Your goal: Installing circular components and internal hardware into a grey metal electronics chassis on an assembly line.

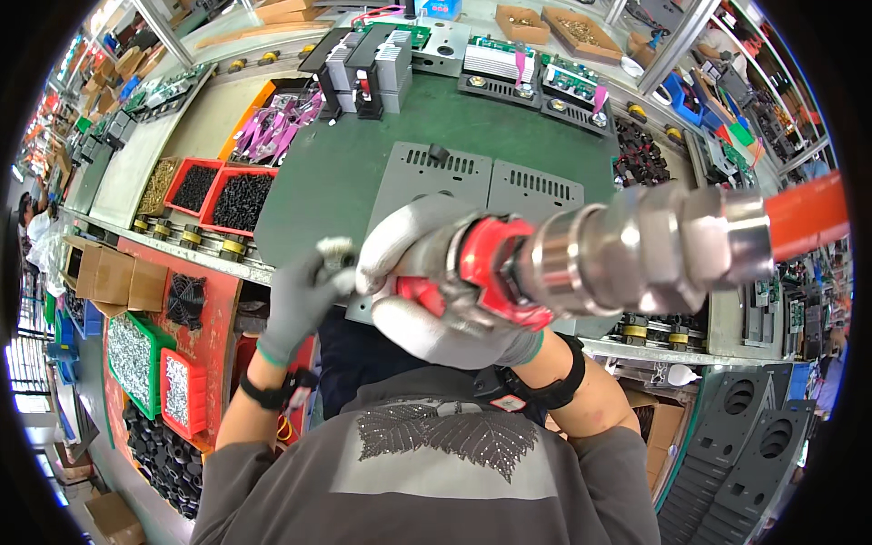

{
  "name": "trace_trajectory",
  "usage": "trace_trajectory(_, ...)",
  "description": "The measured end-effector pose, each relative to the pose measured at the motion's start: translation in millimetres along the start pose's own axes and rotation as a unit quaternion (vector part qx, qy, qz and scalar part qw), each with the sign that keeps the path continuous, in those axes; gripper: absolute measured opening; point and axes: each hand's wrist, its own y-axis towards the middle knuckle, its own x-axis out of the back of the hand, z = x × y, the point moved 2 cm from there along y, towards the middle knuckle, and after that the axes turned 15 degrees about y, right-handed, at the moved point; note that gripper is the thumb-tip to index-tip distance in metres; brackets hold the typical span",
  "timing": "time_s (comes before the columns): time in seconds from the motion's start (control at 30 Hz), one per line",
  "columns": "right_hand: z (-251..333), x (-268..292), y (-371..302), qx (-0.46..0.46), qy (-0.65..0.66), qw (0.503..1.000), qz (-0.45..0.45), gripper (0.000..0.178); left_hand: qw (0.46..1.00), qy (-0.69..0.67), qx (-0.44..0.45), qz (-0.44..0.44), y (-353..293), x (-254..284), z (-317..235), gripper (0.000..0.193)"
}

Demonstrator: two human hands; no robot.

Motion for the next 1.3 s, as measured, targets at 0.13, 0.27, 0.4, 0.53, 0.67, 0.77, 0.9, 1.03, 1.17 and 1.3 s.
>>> trace_trajectory(0.13,-14,-14,9,-0.009,-0.058,0.997,0.045,0.023,0.996,0.061,0.037,0.046,-52,6,6,0.049)
trace_trajectory(0.27,-30,-22,19,-0.070,-0.052,0.990,0.108,0.023,0.999,0.036,-0.026,-0.032,-60,-8,10,0.049)
trace_trajectory(0.4,-45,-32,22,-0.018,-0.105,0.992,0.066,0.022,0.999,0.017,-0.029,-0.042,-57,-11,14,0.045)
trace_trajectory(0.53,-57,-33,23,-0.074,-0.092,0.991,0.066,0.021,0.999,-0.018,-0.016,-0.043,-57,-9,14,0.041)
trace_trajectory(0.67,-68,-32,26,-0.069,-0.140,0.983,0.098,0.022,0.995,-0.090,-0.016,-0.041,-58,-12,14,0.038)
trace_trajectory(0.77,-72,-29,27,-0.091,-0.109,0.986,0.088,0.019,0.998,-0.048,-0.027,-0.015,-58,-15,17,0.038)
trace_trajectory(0.9,-77,-21,29,-0.143,-0.091,0.983,0.070,0.018,0.998,0.011,-0.061,-0.001,-54,-15,20,0.038)
trace_trajectory(1.03,-77,-18,27,-0.135,-0.069,0.987,0.058,0.022,0.997,0.015,-0.069,0.001,-52,-16,18,0.039)
trace_trajectory(1.17,-75,-17,28,-0.133,-0.095,0.982,0.097,0.021,0.997,-0.019,-0.065,-0.032,-53,-17,17,0.039)
trace_trajectory(1.3,-72,-15,30,-0.126,-0.053,0.987,0.082,0.021,0.999,0.015,-0.036,-0.001,-54,-20,22,0.040)
